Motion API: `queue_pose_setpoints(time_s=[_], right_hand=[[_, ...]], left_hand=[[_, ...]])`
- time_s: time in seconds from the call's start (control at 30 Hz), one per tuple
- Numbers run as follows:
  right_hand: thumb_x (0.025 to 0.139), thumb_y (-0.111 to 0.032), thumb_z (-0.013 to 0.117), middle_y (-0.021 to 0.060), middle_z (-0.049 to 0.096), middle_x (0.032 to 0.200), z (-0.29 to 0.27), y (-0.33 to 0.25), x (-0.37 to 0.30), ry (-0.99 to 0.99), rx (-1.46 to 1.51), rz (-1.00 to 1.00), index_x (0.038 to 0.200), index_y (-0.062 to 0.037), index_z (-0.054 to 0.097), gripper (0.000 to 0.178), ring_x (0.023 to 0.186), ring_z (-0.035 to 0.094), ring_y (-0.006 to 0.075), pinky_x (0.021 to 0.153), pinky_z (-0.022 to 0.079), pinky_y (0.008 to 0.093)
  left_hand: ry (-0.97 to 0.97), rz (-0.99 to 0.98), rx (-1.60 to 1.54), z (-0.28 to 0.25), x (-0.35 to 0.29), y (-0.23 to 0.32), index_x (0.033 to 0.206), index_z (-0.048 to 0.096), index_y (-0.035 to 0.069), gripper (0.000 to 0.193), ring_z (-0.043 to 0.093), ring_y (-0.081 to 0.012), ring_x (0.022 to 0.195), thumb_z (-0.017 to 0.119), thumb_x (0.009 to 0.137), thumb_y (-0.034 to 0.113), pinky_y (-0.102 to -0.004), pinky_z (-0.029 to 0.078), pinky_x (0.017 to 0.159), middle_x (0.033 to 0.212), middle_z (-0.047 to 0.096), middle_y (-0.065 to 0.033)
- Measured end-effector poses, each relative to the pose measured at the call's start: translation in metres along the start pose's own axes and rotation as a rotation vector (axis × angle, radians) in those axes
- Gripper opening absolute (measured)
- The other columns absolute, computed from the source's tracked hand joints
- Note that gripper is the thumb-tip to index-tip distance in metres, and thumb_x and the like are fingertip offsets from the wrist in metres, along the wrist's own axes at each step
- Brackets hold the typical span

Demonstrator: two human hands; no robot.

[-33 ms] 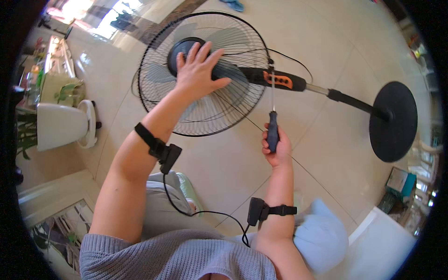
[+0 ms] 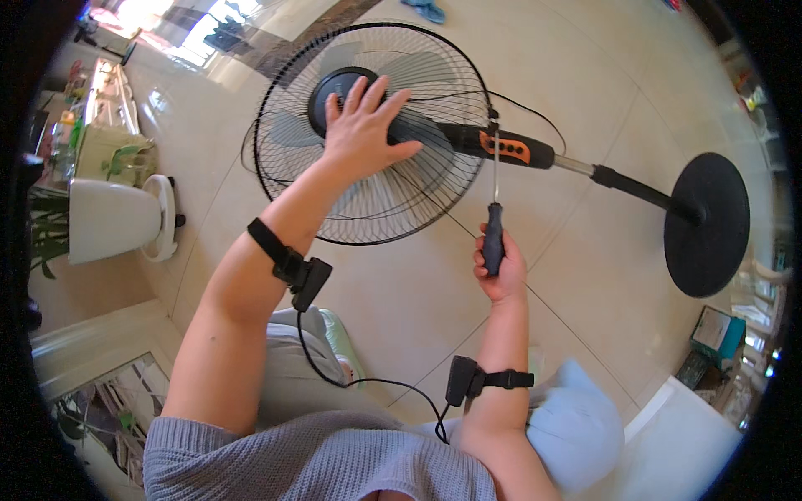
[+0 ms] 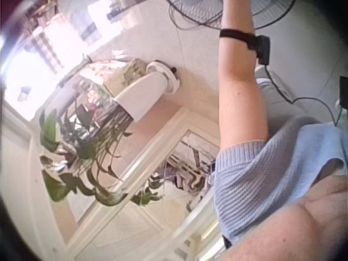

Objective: The person assembles a standing electric fan by attaching the front grille to the fan head and then tightening the securing screw with a screwdriver. The person uses both hands to align the grille and a screwdriver to fasten it.

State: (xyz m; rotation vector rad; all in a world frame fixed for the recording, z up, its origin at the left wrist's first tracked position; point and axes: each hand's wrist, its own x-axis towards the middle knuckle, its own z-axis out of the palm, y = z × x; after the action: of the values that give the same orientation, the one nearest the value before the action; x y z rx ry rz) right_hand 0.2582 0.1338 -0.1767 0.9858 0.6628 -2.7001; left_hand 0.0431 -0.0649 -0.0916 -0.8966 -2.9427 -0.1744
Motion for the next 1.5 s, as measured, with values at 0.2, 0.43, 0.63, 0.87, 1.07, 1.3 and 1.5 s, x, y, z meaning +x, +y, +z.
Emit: queue_pose_setpoints(time_s=[0.2,0.43,0.63,0.87,1.07,1.3,1.5], right_hand=[[0.087,-0.035,0.049,0.0032,0.054,0.077,0.010,0.005,0.001,0.184,0.092,-0.030,0.103,-0.0091,0.052,0.031,0.059,0.048,0.0113,0.040,0.036,0.0180],[0.087,-0.033,0.046,0.0024,0.054,0.075,-0.004,0.003,0.006,0.125,0.068,-0.009,0.098,-0.0082,0.053,0.028,0.059,0.048,0.0111,0.038,0.037,0.0183],[0.087,-0.034,0.048,0.0045,0.054,0.078,0.007,0.003,0.002,0.188,0.095,-0.060,0.098,-0.0070,0.052,0.030,0.067,0.050,0.0140,0.044,0.040,0.0188],[0.087,-0.034,0.045,0.0020,0.053,0.078,0.015,-0.007,-0.003,0.057,0.017,0.040,0.102,-0.0083,0.052,0.031,0.064,0.050,0.0117,0.042,0.038,0.0182],[0.086,-0.029,0.048,0.0003,0.055,0.078,0.021,-0.007,-0.009,0.144,0.014,-0.039,0.099,-0.0102,0.051,0.024,0.061,0.051,0.0112,0.042,0.038,0.0189],[0.084,-0.028,0.056,0.0012,0.054,0.076,0.029,-0.007,-0.005,0.300,-0.336,-0.255,0.095,-0.0087,0.051,0.023,0.062,0.049,0.0093,0.046,0.038,0.0221],[0.078,-0.022,0.064,0.0002,0.053,0.073,0.030,0.000,0.000,0.498,-0.796,-0.561,0.097,-0.0058,0.053,0.027,0.065,0.049,0.0085,0.054,0.041,0.0228]], left_hand=[[0.028,0.022,-0.065,-0.001,-0.001,-0.003,0.133,0.032,0.024,0.075,0.013,-0.0305,0.132,0.057,0.071,0.058,-0.0576,0.007,0.102,0.141,0.023,-0.0090],[0.026,0.004,0.006,0.001,0.000,0.000,0.133,0.034,0.026,0.072,0.015,-0.0288,0.132,0.058,0.072,0.055,-0.0561,0.012,0.101,0.142,0.024,-0.0069],[0.023,0.003,0.006,0.001,-0.001,0.003,0.133,0.033,0.025,0.073,0.015,-0.0295,0.132,0.057,0.072,0.057,-0.0568,0.009,0.102,0.142,0.024,-0.0076],[0.247,0.194,-0.137,-0.012,-0.005,0.021,0.115,0.051,0.017,0.051,0.034,-0.0294,0.120,0.063,0.072,0.040,-0.0516,0.024,0.095,0.127,0.041,-0.0083],[-0.281,-0.170,-1.188,0.000,-0.050,0.128,0.114,0.048,0.004,0.045,0.056,-0.0257,0.087,0.058,0.080,0.031,-0.0329,0.047,0.070,0.112,0.049,-0.0167],[-0.457,-0.879,-1.586,0.040,-0.055,0.168,0.114,0.043,-0.005,0.055,0.053,-0.0196,0.091,0.064,0.076,0.030,-0.0314,0.045,0.072,0.110,0.050,-0.0154],[-0.583,-0.748,-1.619,0.061,-0.049,0.160,0.102,0.051,-0.003,0.039,0.053,-0.0151,0.091,0.065,0.077,0.023,-0.0293,0.042,0.075,0.090,0.058,-0.0094]])
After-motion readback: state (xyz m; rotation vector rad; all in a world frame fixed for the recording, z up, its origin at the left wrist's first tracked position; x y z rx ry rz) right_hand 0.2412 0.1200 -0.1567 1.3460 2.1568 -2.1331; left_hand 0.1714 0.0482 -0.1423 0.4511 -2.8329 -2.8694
